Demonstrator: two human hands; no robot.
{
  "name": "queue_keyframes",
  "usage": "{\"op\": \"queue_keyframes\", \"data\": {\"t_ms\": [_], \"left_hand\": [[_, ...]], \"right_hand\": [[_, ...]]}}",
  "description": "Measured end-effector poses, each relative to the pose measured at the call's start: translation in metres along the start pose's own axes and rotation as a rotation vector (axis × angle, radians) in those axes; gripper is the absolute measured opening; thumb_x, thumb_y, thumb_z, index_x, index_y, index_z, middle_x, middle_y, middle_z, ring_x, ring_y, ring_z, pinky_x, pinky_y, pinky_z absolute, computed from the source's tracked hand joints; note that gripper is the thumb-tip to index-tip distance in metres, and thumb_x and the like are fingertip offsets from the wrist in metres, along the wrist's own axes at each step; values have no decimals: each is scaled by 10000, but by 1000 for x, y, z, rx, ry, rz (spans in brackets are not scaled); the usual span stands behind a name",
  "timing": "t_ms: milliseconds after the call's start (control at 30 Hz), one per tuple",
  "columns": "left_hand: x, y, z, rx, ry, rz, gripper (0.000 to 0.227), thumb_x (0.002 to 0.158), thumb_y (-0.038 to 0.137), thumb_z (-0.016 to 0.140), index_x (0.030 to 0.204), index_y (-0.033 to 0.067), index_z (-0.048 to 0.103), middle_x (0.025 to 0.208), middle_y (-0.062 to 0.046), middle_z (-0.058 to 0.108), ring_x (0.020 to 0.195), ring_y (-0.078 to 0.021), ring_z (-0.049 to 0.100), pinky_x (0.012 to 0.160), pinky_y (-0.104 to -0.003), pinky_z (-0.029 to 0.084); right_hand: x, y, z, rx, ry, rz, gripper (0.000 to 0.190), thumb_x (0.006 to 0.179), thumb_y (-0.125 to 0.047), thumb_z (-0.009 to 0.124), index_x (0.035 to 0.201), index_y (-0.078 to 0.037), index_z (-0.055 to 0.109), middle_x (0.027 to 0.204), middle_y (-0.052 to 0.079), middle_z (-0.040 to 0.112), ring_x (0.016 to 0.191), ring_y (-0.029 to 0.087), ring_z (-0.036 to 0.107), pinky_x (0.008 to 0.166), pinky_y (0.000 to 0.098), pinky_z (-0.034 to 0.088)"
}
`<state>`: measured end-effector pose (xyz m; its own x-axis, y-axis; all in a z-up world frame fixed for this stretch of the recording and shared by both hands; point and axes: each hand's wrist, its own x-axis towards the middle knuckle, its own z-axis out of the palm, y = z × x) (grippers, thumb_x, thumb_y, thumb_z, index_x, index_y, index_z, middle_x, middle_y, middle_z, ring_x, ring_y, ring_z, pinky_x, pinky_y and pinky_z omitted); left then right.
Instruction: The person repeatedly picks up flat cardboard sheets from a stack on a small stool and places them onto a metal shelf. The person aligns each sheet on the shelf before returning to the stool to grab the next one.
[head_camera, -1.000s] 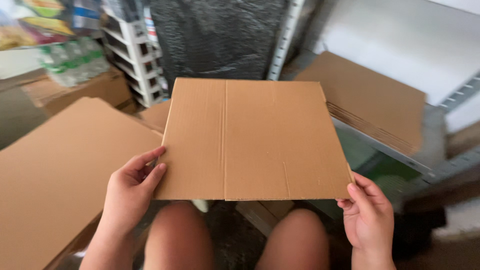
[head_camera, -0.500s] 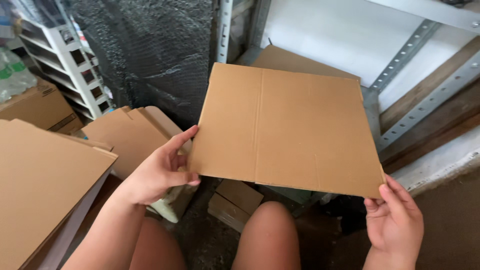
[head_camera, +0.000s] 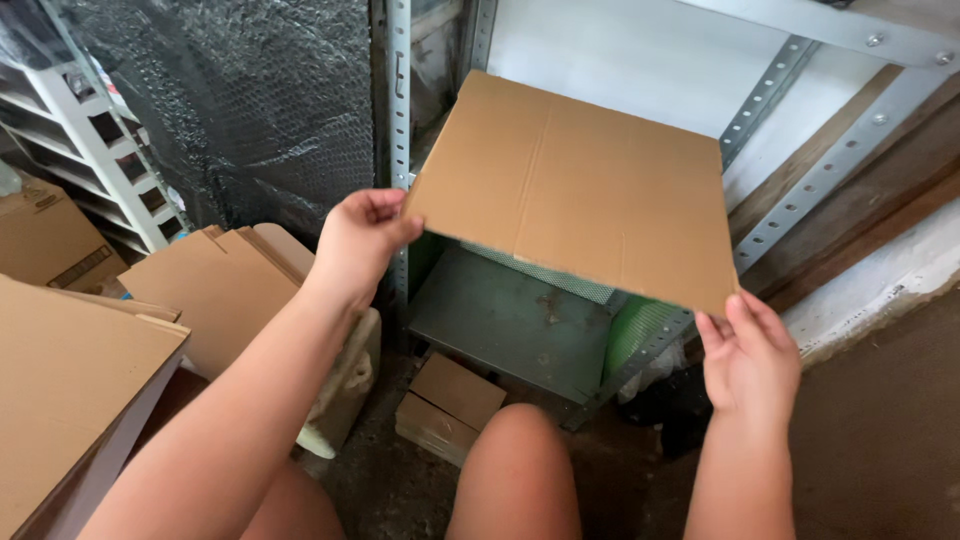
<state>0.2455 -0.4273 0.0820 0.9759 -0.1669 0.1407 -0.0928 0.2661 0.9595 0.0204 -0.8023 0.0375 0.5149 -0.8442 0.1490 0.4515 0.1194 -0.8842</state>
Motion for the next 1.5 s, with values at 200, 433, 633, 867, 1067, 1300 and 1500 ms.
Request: {"op": "queue_keyframes", "data": {"t_ms": [200, 433, 633, 867, 1067, 1300, 1500], "left_hand": [[54, -21, 25, 124, 154, 217, 400, 787, 70, 894, 1144, 15, 724, 1000, -78, 694, 860, -118, 719, 746, -257, 639], [116, -46, 50, 345, 220, 259, 395, 783, 121, 886, 1159, 155, 771, 1023, -15, 742, 905, -108, 777, 777, -237, 641], [137, -51, 63, 393, 217, 236, 424, 743, 116, 916, 1143, 160, 783, 945, 5, 740, 886, -91, 763, 835, -261, 600], [174, -74, 66, 623, 244, 145, 380, 733, 279, 942, 1087, 281, 802, 903, 69, 743, 961, -125, 741, 868, -292, 567], [183, -83, 70, 765, 246, 97, 378, 750, 321, 925, 1102, 283, 794, 925, 55, 759, 1015, -207, 743, 903, -347, 570], [178, -81, 72, 847, 201, 109, 328, 816, 266, 882, 1126, 218, 789, 964, 7, 774, 1050, -277, 739, 921, -405, 580], [193, -100, 70, 894, 178, 129, 298, 837, 258, 872, 1117, 198, 793, 970, -5, 781, 1041, -289, 743, 907, -424, 594]], "right_hand": [[56, 22, 15, 17, -18, -30, 229, 985, -165, 786, 1190, -107, 704, 939, 20, 655, 813, 171, 724, 937, 439, 696], [106, 45, 32, -10, 10, -42, 282, 988, -102, 765, 1246, -23, 682, 951, 95, 586, 823, 244, 691, 946, 534, 676], [122, 52, 48, -189, 10, 3, 361, 1049, -149, 656, 1374, -14, 574, 1021, 73, 520, 841, 196, 669, 902, 439, 692], [143, 74, 50, -511, 32, -92, 290, 1036, -236, 691, 1298, -112, 686, 717, 71, 586, 448, 147, 538, 374, 294, 576], [132, 72, 59, -628, 54, -128, 300, 1014, -239, 692, 1289, -119, 706, 692, 76, 623, 517, 147, 551, 375, 288, 533], [125, 72, 61, -674, 65, -105, 306, 1020, -220, 664, 1296, -92, 700, 707, 83, 616, 589, 153, 576, 405, 269, 529], [155, 97, 45, -722, 66, -138, 292, 1000, -223, 694, 1268, -112, 729, 705, 85, 648, 612, 154, 630, 399, 287, 536]]}}
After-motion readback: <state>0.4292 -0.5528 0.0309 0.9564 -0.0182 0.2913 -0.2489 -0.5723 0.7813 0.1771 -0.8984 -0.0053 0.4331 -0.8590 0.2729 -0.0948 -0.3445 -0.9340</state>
